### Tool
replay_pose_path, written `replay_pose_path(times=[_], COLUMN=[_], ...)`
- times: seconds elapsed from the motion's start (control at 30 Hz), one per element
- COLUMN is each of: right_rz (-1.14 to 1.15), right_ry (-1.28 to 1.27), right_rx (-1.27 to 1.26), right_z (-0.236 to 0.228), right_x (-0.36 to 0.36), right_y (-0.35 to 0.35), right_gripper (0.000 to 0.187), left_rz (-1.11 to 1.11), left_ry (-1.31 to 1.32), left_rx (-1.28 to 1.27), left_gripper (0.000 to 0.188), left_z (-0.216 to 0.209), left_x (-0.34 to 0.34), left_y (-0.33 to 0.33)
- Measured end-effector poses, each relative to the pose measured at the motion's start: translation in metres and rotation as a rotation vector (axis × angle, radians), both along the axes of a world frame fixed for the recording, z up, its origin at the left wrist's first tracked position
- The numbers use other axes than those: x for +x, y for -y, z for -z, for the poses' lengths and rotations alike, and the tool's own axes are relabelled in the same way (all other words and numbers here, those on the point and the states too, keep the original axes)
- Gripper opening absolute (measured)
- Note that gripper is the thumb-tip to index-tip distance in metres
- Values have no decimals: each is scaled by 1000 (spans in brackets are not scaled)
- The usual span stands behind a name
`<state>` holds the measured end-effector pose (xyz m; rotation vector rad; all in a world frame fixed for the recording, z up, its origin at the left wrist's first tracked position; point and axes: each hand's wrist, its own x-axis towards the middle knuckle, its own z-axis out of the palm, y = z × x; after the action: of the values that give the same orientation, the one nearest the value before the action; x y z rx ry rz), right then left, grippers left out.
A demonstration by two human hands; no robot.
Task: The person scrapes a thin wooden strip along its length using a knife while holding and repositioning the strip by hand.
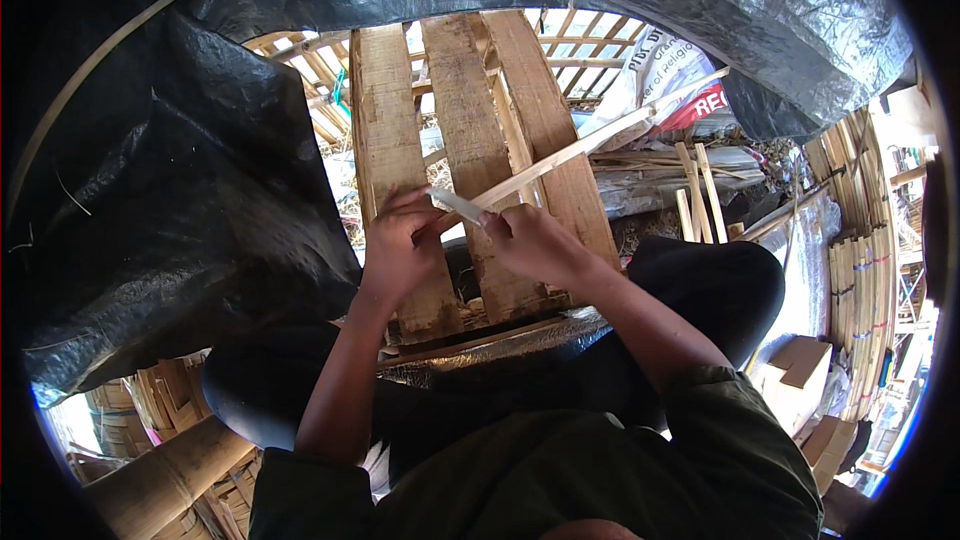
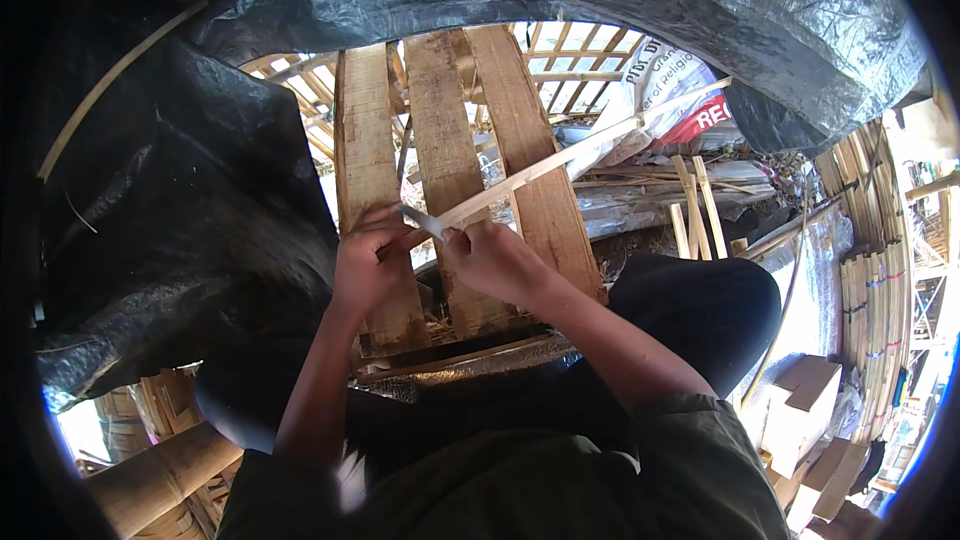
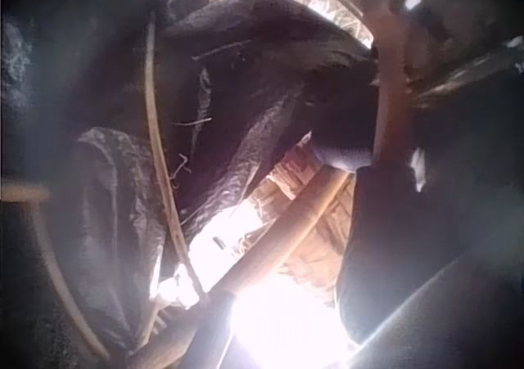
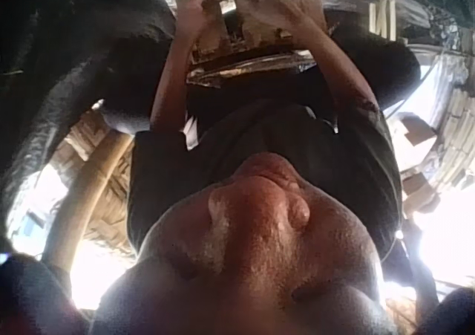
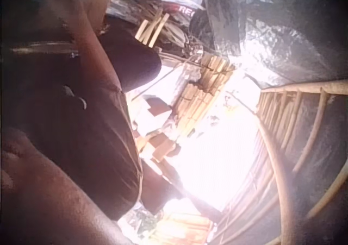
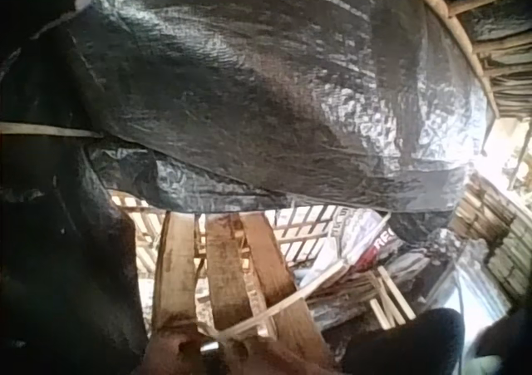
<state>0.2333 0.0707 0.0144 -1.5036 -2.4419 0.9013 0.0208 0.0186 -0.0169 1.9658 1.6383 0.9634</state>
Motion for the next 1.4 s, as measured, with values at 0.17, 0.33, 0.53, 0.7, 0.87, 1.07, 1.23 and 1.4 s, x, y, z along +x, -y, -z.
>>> replay_pose_path(times=[0.17, 0.33, 0.53, 0.7, 0.87, 1.07, 1.23, 1.4], right_rz=[310, 344, 477, 398, -168, -149, -502, -230], right_ry=[-113, -102, 91, 75, 596, 460, 853, 214], right_rx=[-29, 347, 263, 184, 729, 674, 836, 429], right_z=[-22, -7, 29, 19, 51, 45, 40, 36], right_x=[40, 89, 81, 71, 68, 49, 18, 17], right_y=[-35, -55, -51, -62, -51, -50, -10, -9], right_gripper=[32, 25, 32, 37, 38, 25, 15, 27], left_rz=[-25, -3, -9, -29, -21, -67, -79, -58], left_ry=[34, 95, 113, 95, 93, 81, 67, 42], left_rx=[-23, -70, -66, -52, -55, -37, -3, 74], left_gripper=[11, 12, 10, 9, 8, 7, 7, 8], left_z=[-5, -11, -13, -6, -8, -12, -6, -4], left_x=[1, 3, 6, 1, 8, 7, 4, 5], left_y=[5, -2, -6, -3, -7, -3, -3, -2])
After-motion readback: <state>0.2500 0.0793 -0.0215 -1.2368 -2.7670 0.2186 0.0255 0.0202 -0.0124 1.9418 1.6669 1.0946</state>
